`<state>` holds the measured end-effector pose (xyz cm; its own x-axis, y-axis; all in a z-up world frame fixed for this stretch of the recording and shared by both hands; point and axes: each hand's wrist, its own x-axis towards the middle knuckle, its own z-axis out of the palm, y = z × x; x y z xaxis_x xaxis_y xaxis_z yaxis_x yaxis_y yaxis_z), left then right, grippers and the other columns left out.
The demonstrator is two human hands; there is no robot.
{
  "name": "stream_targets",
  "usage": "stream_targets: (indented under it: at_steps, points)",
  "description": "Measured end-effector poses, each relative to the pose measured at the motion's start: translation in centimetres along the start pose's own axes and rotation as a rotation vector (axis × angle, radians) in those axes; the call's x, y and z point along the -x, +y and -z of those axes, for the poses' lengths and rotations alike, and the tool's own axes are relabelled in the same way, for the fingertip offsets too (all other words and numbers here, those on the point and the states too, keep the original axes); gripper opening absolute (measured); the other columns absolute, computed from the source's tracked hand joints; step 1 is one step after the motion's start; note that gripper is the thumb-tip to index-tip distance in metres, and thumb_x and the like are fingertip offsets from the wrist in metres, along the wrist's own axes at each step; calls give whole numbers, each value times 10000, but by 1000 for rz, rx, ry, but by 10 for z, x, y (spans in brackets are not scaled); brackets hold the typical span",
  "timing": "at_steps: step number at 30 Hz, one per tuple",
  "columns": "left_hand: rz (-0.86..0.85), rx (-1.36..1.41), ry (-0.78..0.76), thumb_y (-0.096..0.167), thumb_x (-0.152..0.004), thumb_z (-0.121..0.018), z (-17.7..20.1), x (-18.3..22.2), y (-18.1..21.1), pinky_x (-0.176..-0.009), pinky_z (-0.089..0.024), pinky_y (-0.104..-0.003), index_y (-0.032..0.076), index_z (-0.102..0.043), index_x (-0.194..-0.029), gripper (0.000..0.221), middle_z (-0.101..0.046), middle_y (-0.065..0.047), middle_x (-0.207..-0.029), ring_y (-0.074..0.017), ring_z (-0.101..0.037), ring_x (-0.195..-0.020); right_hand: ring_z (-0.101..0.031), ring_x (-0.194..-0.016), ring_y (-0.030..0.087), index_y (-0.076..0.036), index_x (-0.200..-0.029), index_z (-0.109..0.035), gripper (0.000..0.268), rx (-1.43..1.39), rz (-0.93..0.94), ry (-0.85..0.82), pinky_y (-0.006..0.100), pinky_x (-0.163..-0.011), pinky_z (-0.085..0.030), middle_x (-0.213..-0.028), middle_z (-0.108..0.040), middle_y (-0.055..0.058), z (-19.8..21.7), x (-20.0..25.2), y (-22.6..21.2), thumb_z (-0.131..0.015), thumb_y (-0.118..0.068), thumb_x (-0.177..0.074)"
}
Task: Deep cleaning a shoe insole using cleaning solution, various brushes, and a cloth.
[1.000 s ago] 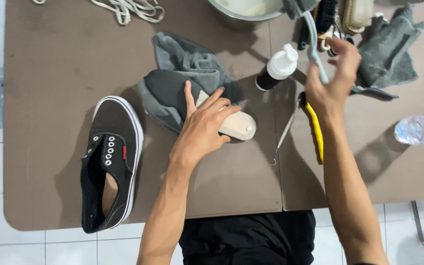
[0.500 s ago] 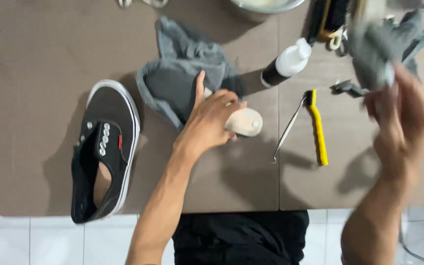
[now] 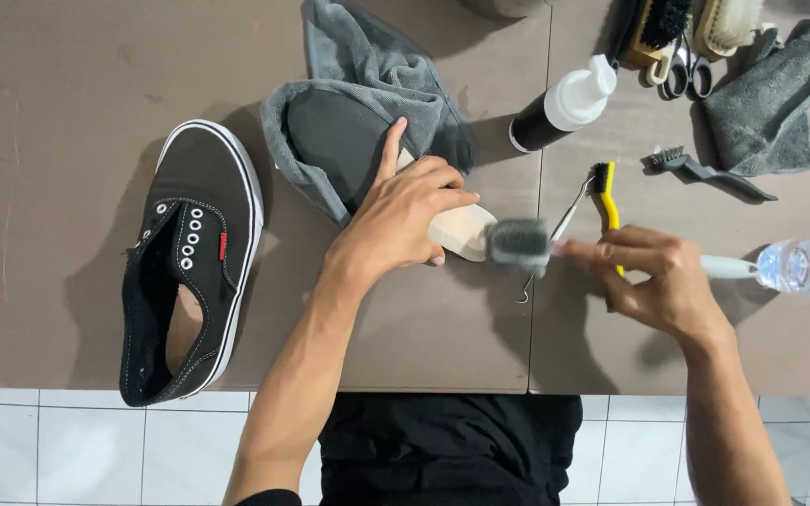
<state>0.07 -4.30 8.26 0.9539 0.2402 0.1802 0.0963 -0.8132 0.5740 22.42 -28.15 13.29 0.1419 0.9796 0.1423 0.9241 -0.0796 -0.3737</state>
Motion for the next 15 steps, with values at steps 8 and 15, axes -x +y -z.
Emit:
stream_targets:
  at_steps: [8, 15]
  points:
    - [-12, -24, 4, 297, -401, -1013, -3, 0, -3, -1239, 62, -641, 154, -758, -1203, 854, -682, 11, -1057, -186, -594, -1140, -580, -611, 132, -257, -1219, -763, 397, -247, 30, -204, 256, -629, -471, -734, -662, -5, 6, -11, -4, -672, -17, -917]
    - [-8, 6, -21, 293, -425, -1010, 5, -1, -1, -1239, 61, -634, 151, -752, -1211, 839, -670, 12, -1060, -170, -580, -1148, -647, -673, 145, -132, -1189, -769, 291, -190, 74, -107, 294, -575, -510, -934, -757, 50, 14, -18, 5, -695, -45, -922]
